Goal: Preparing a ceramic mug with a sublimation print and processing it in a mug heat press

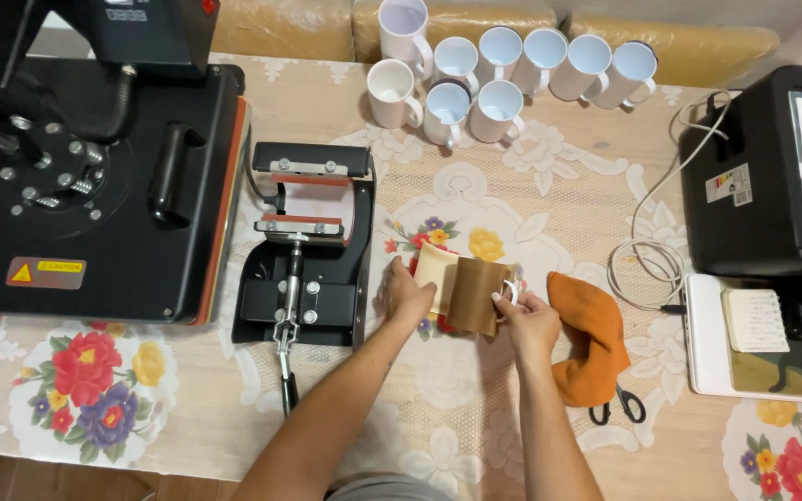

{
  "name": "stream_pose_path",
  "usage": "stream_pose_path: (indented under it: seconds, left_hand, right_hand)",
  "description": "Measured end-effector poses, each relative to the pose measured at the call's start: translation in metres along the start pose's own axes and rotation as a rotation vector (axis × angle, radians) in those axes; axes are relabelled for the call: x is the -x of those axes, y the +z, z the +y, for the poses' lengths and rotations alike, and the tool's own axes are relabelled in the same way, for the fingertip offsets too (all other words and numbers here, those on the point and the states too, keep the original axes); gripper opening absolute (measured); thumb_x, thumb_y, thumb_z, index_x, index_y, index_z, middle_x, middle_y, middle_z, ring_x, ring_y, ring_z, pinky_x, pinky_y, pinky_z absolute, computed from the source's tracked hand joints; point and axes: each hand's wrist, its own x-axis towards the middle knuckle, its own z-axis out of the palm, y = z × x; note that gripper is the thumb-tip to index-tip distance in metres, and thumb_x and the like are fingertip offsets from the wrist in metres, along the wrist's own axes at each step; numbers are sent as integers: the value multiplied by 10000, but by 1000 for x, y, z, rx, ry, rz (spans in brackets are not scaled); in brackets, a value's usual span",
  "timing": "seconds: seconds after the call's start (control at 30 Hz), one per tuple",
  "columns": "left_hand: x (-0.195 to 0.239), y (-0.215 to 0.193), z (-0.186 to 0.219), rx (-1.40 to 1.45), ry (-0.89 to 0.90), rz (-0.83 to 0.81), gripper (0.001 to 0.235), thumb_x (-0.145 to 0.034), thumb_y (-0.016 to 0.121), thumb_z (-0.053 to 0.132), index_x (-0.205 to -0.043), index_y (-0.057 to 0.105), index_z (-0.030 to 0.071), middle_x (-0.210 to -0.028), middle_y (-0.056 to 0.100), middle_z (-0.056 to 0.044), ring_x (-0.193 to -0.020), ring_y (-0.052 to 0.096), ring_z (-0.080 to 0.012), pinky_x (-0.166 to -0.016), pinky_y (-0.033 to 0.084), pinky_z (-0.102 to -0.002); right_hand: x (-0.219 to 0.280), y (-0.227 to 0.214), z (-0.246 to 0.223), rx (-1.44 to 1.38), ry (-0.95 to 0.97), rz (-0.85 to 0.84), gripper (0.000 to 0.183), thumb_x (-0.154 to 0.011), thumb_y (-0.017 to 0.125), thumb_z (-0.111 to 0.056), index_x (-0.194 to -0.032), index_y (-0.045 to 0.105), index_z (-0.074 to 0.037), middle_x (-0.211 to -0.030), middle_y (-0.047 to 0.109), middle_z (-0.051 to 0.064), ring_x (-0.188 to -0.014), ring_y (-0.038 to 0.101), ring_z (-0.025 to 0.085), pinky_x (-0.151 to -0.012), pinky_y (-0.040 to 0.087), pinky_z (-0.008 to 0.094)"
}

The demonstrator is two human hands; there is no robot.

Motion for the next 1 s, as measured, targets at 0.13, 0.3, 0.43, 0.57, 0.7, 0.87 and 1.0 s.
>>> stream_pose_path:
  seconds: [0.13,0.3,0.43,0.57,0.7,0.87,1.0]
  left_hand:
    - [-11,26,-15,-22,-58,-1,385,-772,685,506,-1096,689,298,-1000,744,67,-1094,690,-220,-913,533,-414]
    - [32,24,15,256,172,-173,332,-741,760,521,-903,697,238,-977,706,36,-1051,679,-230,-940,504,-370]
    - [34,25,11,644,137,-217,433,-878,749,464,-1125,609,138,-1245,635,-128,-1172,637,-289,-969,541,-406]
    - [74,-33,49,906,263,-361,951,-782,866,171,-1530,298,23,-1525,404,-247,-1426,377,-394,-1154,372,-497]
    - [82,-42,45,969,327,-460,928,-725,900,100,-1504,397,57,-1456,528,-146,-1333,486,-256,-1101,434,-439]
    - [116,-96,60,883,631,-335,1116,-524,987,56,-1452,375,-32,-1389,515,-226,-1375,427,-346,-1166,334,-514]
    - [154,-135,66,690,685,-205,1010,-571,943,314,-1415,451,58,-1394,573,-133,-1322,529,-262,-1151,398,-437]
  right_hand:
    - [-15,7,14,-8,99,-59,317,-685,913,-271,-924,777,-115,-687,722,29,-626,695,143,-647,561,273]
    - [-13,4,1,-213,135,-131,304,-724,898,-147,-939,743,3,-707,712,102,-602,679,153,-591,587,272]
    - [-7,-1,-5,-256,80,-189,291,-749,893,-137,-950,740,6,-723,716,108,-613,675,135,-589,592,261]
    - [19,-22,-44,-299,-15,-242,238,-764,882,-105,-932,744,-10,-731,714,77,-615,647,91,-587,585,222]
    - [46,-36,-73,-290,-136,-295,306,-728,901,-42,-991,754,12,-772,719,80,-665,600,60,-646,585,225]
    - [90,-52,-109,-304,-482,-285,279,-667,936,-21,-902,787,-27,-732,754,119,-699,687,149,-732,591,334]
    - [118,-76,-134,-234,-787,-308,183,-752,850,-95,-918,778,-68,-925,785,58,-828,709,101,-797,565,234]
